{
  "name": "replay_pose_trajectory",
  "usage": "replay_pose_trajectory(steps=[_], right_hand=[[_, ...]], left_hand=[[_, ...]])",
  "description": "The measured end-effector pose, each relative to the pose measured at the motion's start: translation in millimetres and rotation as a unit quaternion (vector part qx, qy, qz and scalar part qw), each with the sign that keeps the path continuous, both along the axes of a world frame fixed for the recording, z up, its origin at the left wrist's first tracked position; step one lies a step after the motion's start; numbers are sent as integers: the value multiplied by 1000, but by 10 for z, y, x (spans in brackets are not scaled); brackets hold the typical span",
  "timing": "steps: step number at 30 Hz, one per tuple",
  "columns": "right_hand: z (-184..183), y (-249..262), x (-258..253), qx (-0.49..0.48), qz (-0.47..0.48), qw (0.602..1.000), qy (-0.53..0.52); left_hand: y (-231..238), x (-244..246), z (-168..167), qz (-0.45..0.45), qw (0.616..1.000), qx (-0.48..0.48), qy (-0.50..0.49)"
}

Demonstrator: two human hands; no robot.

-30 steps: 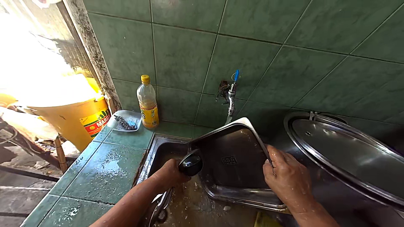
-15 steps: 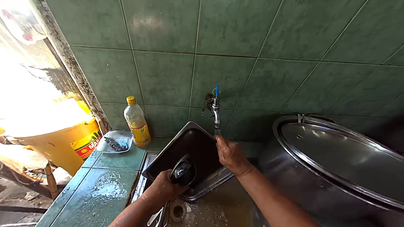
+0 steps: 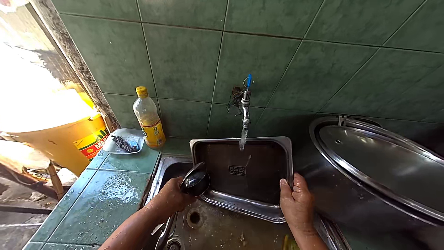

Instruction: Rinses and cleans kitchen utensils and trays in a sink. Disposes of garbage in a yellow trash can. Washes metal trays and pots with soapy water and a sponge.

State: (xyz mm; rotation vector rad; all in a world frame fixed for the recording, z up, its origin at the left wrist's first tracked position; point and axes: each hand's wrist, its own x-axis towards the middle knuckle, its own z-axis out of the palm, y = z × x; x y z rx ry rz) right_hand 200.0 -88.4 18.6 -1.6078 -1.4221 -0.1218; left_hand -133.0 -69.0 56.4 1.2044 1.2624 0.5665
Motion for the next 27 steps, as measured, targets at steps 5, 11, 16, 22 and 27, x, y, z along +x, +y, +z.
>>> replay_pose_trajectory(steps=[5, 11, 16, 22, 27], right_hand=[[-233, -120, 29, -109, -55, 963, 241], [-323, -41, -107, -123, -34, 893, 432], [-336, 62, -234, -145, -25, 867, 476], [-343, 171, -270, -161, -2, 856, 491], [-346, 227, -245, -187, 18, 852, 488]], left_hand=[[17, 187, 60, -26, 1000, 3, 14], [-14, 274, 179, -58, 997, 40, 44], [2, 152, 281, -1, 992, 96, 81], [25, -107, 353, 105, 962, 190, 164], [334, -328, 169, 216, 936, 181, 212]])
